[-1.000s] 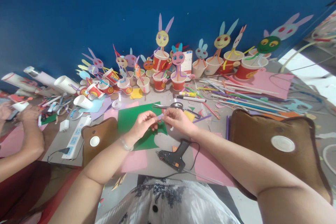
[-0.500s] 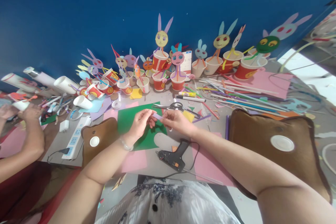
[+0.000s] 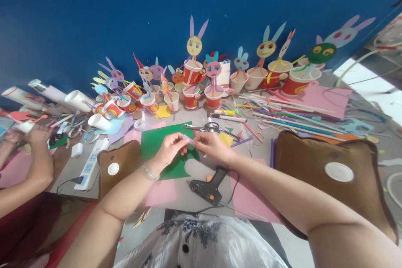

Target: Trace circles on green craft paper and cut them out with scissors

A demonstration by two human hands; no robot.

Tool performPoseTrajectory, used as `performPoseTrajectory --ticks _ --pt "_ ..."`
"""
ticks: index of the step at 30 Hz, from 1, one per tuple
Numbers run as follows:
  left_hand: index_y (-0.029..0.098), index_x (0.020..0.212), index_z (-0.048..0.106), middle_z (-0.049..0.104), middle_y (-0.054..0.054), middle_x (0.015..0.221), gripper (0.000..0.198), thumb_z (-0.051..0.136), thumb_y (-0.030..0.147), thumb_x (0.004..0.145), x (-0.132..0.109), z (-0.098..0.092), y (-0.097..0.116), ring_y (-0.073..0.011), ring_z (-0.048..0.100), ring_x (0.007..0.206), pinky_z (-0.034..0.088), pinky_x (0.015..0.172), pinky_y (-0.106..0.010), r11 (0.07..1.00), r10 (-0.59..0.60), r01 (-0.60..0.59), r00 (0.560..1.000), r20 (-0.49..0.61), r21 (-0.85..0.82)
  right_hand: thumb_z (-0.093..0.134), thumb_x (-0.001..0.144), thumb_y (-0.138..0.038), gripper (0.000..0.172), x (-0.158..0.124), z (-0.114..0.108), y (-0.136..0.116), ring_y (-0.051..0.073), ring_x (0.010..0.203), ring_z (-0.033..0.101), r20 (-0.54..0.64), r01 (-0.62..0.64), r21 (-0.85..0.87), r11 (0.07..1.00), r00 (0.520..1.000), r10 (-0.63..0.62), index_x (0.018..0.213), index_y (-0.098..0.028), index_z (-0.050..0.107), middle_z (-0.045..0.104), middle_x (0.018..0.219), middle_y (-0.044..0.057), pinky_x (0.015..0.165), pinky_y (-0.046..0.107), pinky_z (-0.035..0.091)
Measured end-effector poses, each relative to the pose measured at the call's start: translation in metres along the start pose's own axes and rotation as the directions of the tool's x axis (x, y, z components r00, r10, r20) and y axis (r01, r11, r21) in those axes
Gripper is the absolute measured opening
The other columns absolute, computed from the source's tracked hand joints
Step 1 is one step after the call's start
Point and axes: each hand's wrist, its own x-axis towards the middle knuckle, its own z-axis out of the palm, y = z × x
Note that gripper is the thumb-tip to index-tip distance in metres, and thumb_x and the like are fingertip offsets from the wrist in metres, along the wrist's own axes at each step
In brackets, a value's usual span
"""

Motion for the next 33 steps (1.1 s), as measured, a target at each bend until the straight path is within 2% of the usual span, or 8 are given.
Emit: performPoseTrajectory --ticks 5,9,15,19,25,33 --pt "0.015 0.077 0.064 0.06 0.003 0.057 0.037 0.078 0.048 0.075 0.0004 0.0005 0.0001 -0.0082 0.056 0.051 0.044 0.049 -0.019 0.999 -0.015 0.014 0.999 -0.035 -0.036 0.068 0.081 -0.063 0.047 0.0004 -0.0006 0.0012 0.01 0.047 0.047 0.005 0.025 -0.023 0.999 1.0 -0.025 0.068 -0.02 0.055 0.054 0.053 -0.003 0.048 0.025 0.036" --pt "0.014 0.078 0.064 0.061 0.003 0.058 0.036 0.082 0.044 0.07 0.0026 -0.0001 -0.0026 -0.0079 0.056 0.05 0.044 0.048 -0.019 0.994 -0.031 0.025 0.998 -0.055 -0.103 0.067 0.082 -0.06 0.044 0.0 0.0005 0.0025 0.011 0.05 0.048 -0.058 0.059 -0.088 0.994 0.996 -0.064 0.07 -0.02 0.056 0.055 0.055 -0.002 0.049 0.025 0.037" --pt "0.013 0.081 0.07 0.064 0.001 0.058 0.037 0.086 0.043 0.065 0.0048 0.0005 0.0005 -0.0079 0.057 0.05 0.046 0.05 -0.02 0.977 -0.064 0.057 0.998 -0.023 -0.204 0.065 0.084 -0.05 0.033 -0.0032 0.0026 -0.0012 0.013 0.055 0.048 -0.208 0.153 -0.306 0.94 0.952 -0.223 0.069 -0.02 0.061 0.06 0.06 0.001 0.054 0.027 0.038" --pt "0.014 0.08 0.07 0.066 0.001 0.061 0.038 0.088 0.042 0.062 0.0038 0.0023 0.0013 -0.0083 0.058 0.051 0.048 0.051 -0.021 0.976 -0.066 0.06 0.998 -0.022 -0.208 0.062 0.083 -0.041 0.026 -0.006 0.0042 -0.0037 0.013 0.053 0.049 -0.206 0.195 -0.364 0.911 0.937 -0.283 0.067 -0.021 0.059 0.059 0.057 0.001 0.053 0.027 0.038" --pt "0.014 0.078 0.07 0.065 0.001 0.059 0.036 0.083 0.046 0.071 0.0023 0.0008 -0.0038 -0.0102 0.06 0.052 0.051 0.054 -0.023 0.987 -0.032 0.031 0.999 0.0 -0.156 0.061 0.083 -0.041 0.025 -0.0071 0.0054 -0.0048 0.013 0.052 0.05 -0.196 0.188 -0.359 0.914 0.943 -0.271 0.067 -0.021 0.059 0.059 0.057 0.001 0.052 0.027 0.039" --pt "0.015 0.08 0.071 0.067 -0.001 0.061 0.023 0.074 0.037 0.079 -0.0007 0.0003 -0.0016 -0.0119 0.062 0.056 0.053 0.059 -0.025 0.993 0.031 -0.028 0.999 0.023 -0.113 0.065 0.082 -0.047 0.03 -0.0044 0.0054 -0.0036 0.013 0.053 0.05 -0.168 0.162 -0.306 0.938 0.961 -0.221 0.069 -0.02 0.061 0.06 0.058 0.001 0.051 0.027 0.039"
